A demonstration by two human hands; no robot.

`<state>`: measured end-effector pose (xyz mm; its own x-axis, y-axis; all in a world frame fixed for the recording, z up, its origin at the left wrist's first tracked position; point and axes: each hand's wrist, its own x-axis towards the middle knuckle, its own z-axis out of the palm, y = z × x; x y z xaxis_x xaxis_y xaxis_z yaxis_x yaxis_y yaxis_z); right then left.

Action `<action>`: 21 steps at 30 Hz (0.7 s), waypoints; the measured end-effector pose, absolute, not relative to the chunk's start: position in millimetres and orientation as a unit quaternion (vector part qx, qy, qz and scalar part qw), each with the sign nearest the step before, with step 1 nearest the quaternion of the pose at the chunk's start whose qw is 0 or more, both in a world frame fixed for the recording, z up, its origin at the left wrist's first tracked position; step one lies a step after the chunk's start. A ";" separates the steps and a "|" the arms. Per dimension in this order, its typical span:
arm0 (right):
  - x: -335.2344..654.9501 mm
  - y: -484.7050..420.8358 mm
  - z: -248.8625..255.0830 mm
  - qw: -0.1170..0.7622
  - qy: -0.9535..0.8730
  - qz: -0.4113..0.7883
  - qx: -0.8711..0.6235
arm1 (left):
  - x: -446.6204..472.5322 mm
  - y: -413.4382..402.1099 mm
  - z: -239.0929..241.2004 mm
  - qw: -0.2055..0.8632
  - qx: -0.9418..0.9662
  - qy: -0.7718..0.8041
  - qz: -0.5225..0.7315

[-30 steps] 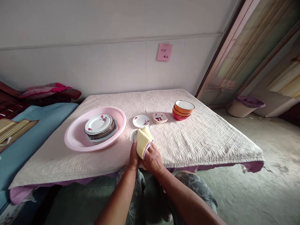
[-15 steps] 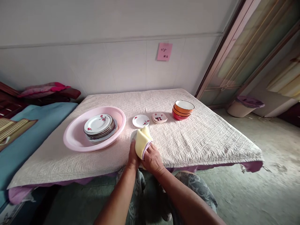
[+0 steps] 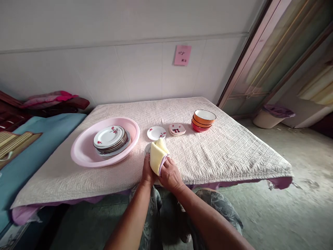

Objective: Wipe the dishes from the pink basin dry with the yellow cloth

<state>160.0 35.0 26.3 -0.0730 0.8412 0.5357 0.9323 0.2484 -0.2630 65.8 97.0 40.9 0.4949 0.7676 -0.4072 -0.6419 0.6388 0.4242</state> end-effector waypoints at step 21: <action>174.5 40.1 27.2 0.307 -0.702 -0.048 -0.640 | 64.1 101.6 35.5 0.811 0.172 0.323 0.456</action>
